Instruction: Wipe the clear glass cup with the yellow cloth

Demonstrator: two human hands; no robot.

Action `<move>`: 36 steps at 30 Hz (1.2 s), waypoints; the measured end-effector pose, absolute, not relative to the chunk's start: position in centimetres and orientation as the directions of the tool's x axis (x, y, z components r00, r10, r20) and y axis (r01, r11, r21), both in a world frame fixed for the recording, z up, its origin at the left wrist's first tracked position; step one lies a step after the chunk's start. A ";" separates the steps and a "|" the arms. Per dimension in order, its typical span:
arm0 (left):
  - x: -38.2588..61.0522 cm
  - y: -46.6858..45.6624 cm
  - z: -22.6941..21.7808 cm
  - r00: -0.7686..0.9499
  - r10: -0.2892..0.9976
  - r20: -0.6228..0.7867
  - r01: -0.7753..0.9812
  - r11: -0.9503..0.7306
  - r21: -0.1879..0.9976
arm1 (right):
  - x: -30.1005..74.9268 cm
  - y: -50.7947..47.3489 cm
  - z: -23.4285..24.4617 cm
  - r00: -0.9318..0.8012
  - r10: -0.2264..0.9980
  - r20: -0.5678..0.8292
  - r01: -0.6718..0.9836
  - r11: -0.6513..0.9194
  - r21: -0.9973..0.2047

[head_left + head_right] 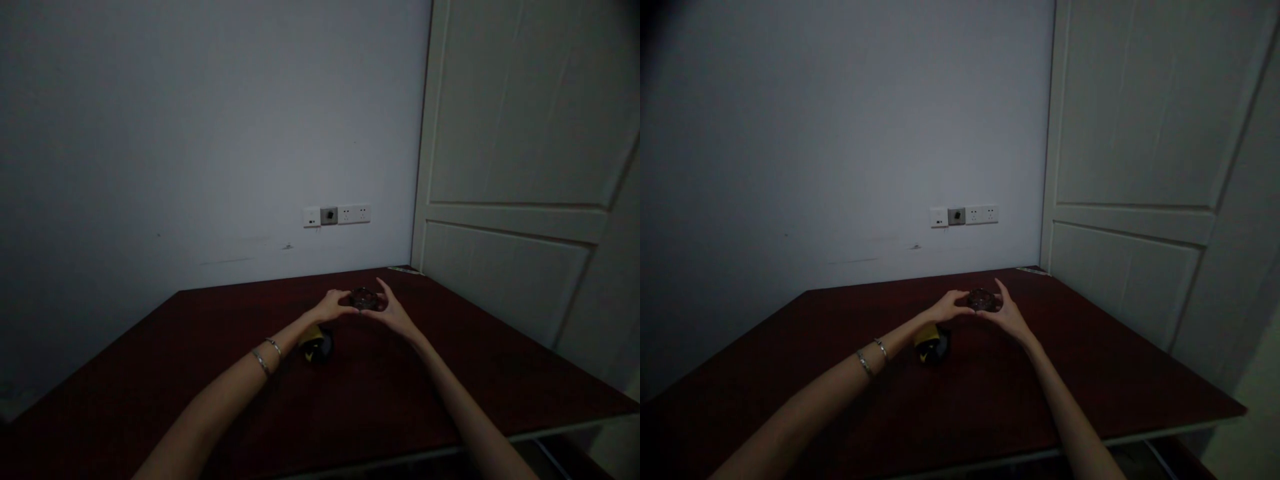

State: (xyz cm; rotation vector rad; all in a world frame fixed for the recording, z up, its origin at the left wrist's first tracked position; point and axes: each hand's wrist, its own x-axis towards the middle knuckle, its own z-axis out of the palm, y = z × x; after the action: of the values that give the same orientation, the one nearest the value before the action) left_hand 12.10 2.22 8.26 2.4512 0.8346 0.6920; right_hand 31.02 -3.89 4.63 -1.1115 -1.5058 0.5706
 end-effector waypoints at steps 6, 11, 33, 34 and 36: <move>4.1 2.8 10.9 0.651 0.675 0.348 0.415 -0.700 0.581 | 23.6 -1.4 7.6 0.021 0.838 0.545 0.384 0.496 -0.779; -2.8 3.0 12.2 0.669 0.671 0.320 0.409 -0.692 0.595 | 17.1 0.4 8.5 -0.120 0.843 0.525 0.304 0.534 -0.789; -19.2 0.8 7.0 0.480 0.876 0.038 0.679 -0.399 0.616 | 1.2 2.2 3.6 -0.355 0.869 0.345 0.286 0.452 -0.845; -19.4 0.8 6.8 0.482 0.876 0.036 0.673 -0.396 0.625 | 1.0 2.3 3.3 -0.351 0.869 0.350 0.281 0.454 -0.846; -19.7 0.8 6.5 0.496 0.867 0.040 0.645 -0.399 0.651 | 0.6 2.3 2.9 -0.342 0.867 0.363 0.264 0.459 -0.848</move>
State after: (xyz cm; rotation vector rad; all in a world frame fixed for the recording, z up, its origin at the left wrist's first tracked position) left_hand -19.71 0.81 6.45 2.1715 1.2376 0.5082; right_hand 0.57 2.35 2.86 -0.9551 -1.8469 0.8799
